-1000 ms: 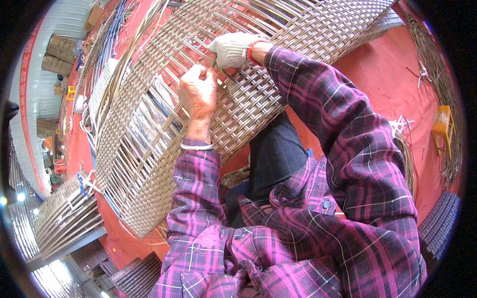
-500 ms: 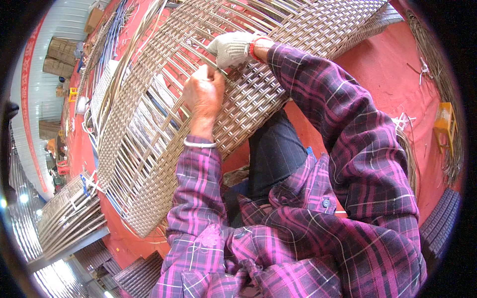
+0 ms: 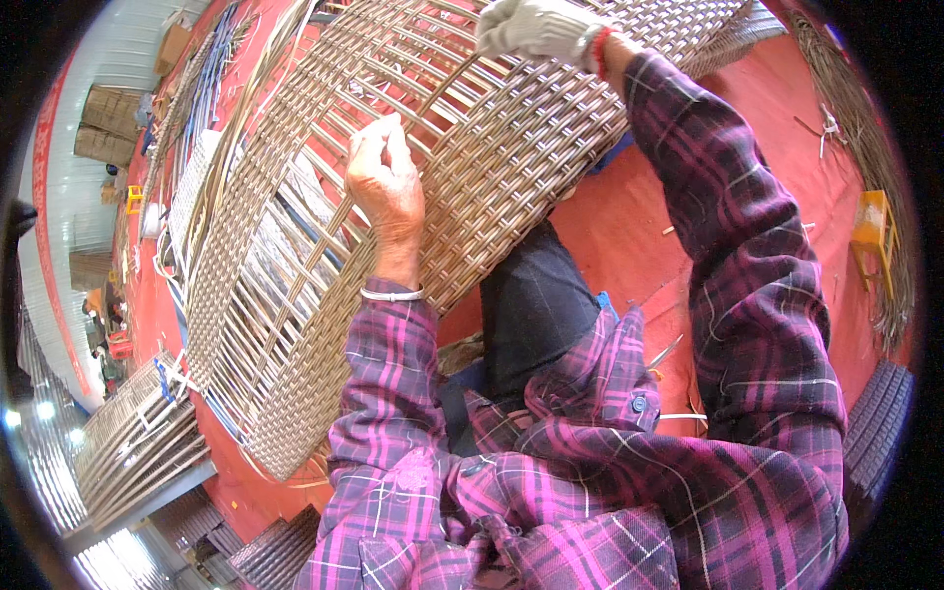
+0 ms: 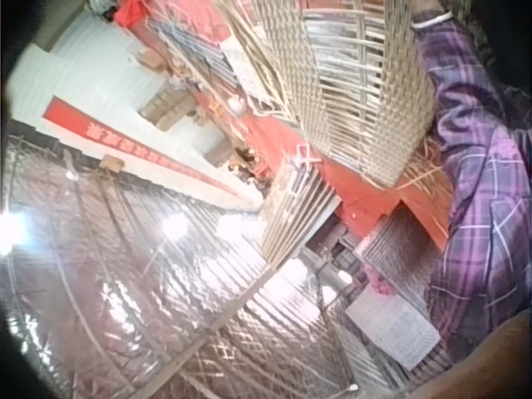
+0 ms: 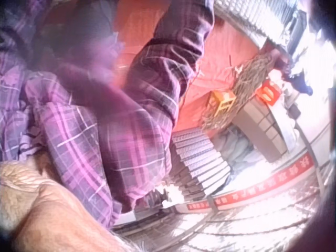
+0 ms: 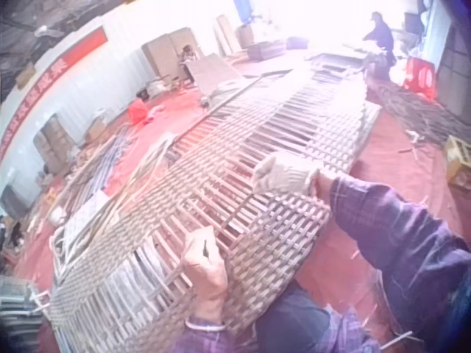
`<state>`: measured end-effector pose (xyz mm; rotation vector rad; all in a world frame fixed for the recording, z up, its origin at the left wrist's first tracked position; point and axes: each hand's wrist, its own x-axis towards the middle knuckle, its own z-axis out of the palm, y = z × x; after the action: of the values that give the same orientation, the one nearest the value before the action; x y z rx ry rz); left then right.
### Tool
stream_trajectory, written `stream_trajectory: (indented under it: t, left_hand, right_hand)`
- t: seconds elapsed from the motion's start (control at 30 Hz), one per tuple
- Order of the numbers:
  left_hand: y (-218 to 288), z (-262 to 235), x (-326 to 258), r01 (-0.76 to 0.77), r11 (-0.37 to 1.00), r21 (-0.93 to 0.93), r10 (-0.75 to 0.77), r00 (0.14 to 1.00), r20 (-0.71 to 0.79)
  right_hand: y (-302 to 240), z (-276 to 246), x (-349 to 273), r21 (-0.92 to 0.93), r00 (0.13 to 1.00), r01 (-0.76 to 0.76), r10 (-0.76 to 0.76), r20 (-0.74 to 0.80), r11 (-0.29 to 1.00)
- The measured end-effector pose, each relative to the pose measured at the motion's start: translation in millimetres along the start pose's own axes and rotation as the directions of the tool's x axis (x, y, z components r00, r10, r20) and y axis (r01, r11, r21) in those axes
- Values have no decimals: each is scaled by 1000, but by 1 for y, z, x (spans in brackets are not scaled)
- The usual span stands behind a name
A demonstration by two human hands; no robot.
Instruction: The person weaves a large wicker basket by hand, threading flexible wicker strands through vertical staves in an over-under pattern. They rotate the basket periodically to continue weaving around its circumference.
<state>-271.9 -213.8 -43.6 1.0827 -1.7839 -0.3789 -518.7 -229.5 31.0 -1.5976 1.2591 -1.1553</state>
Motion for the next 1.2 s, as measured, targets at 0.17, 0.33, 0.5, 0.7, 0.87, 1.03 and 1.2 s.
stream_trajectory:
  t: [0.17,0.33,0.5,0.7,0.87,1.03,1.2]
  left_hand:
    - [23,30,17,-154,986,-71,162,978,132]
    - [15,11,18,117,978,-175,-91,984,151]
    - [5,1,13,101,994,-31,-96,988,118]
    - [8,10,21,-43,982,185,-15,953,302]
    - [6,-12,17,297,948,-113,-258,927,273]
    - [11,13,17,-53,964,260,-36,944,328]
    - [12,26,16,46,976,211,-97,967,237]
  right_hand:
    - [-21,-10,-11,-198,1000,5,-10,-24,980]
    - [-5,47,-20,-127,987,-152,142,-80,980]
    - [27,75,4,-843,978,-59,201,59,534]
    - [38,62,13,-713,955,-60,248,163,698]
    - [41,55,10,-558,964,-88,213,162,825]
    - [38,60,9,-584,972,-14,147,181,812]
    - [32,41,7,-478,911,-107,279,304,872]
